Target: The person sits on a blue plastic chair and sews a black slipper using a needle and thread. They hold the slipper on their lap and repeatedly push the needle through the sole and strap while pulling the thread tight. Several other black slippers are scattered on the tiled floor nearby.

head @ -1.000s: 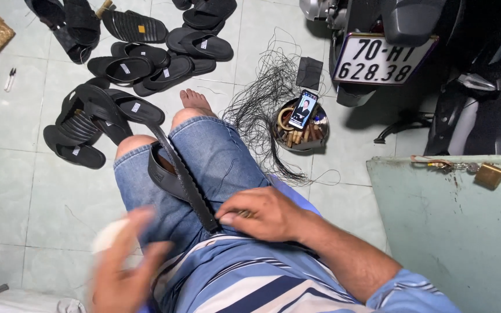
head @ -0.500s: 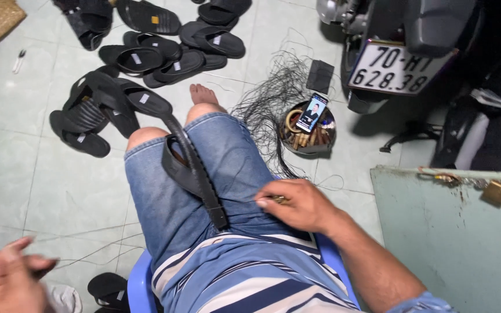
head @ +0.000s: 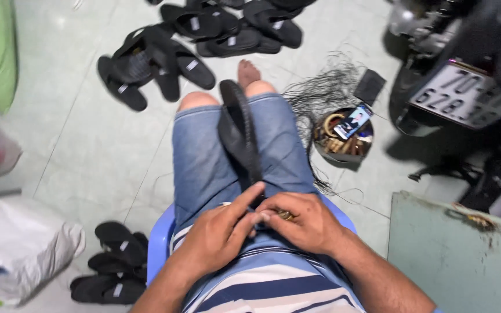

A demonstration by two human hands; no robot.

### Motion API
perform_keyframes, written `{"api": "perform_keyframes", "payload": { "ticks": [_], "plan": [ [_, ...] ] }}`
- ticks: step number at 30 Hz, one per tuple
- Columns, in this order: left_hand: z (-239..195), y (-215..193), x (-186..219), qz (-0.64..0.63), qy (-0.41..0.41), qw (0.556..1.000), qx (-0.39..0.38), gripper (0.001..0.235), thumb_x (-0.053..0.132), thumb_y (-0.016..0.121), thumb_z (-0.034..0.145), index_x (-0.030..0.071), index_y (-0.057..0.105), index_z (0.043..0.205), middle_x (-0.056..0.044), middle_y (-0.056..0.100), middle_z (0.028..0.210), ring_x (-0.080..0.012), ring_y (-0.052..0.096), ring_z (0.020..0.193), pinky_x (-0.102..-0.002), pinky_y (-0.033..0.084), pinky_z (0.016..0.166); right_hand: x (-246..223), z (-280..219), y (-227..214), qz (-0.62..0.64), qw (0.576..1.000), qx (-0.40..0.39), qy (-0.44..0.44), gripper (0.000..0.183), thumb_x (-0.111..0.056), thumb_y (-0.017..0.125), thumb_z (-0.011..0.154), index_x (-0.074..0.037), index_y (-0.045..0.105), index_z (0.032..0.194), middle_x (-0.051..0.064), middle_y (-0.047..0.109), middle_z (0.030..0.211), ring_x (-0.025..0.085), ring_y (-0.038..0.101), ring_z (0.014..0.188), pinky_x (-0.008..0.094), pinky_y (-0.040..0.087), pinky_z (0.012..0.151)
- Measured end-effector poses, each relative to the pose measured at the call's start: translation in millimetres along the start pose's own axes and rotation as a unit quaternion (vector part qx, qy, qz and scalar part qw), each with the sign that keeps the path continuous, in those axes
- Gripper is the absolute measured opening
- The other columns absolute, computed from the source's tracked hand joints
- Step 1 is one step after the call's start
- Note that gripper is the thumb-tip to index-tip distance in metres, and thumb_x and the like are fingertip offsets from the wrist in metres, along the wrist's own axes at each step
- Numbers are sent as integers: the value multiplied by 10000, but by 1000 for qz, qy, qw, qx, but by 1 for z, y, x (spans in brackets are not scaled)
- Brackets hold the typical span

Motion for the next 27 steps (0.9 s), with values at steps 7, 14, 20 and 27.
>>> {"api": "perform_keyframes", "payload": {
  "ticks": [7,14,20,27],
  "plan": [
    [-27,-72,-62,-302,-118,909,264,322,234,446,901,251,495,1218,51,500,585,-67,510,508,-178,407,512,65,-24,-17,38,981,44,185,146,-182,646,784,-136,727,897,91,729,698,253,695,706,386,534,669],
    [-40,-57,-104,-378,-182,760,496,196,150,638,827,138,568,1010,-18,605,689,-65,553,493,-149,460,423,33,6,-48,-156,956,-7,248,313,-262,557,851,-196,618,1150,139,686,942,390,633,896,508,488,780],
    [7,11,-71,-206,-136,932,264,170,208,720,759,208,702,929,-9,717,805,-190,675,835,-311,513,754,10,35,-33,-210,971,-78,82,248,-197,560,860,-139,659,1080,115,678,897,353,651,793,465,528,683],
    [24,24,-67,-151,-119,956,222,256,307,736,737,222,666,968,29,691,844,-202,658,885,-320,508,773,57,36,-25,-197,978,-30,61,339,-252,725,750,-150,665,1068,72,632,872,293,640,798,411,514,699]
  ]
}}
Point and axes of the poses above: each hand's wrist, its own z-axis towards the middle knuckle, its own y-axis out of the palm, x = y × z, the point moved 6 cm from there along z, towards the middle knuckle
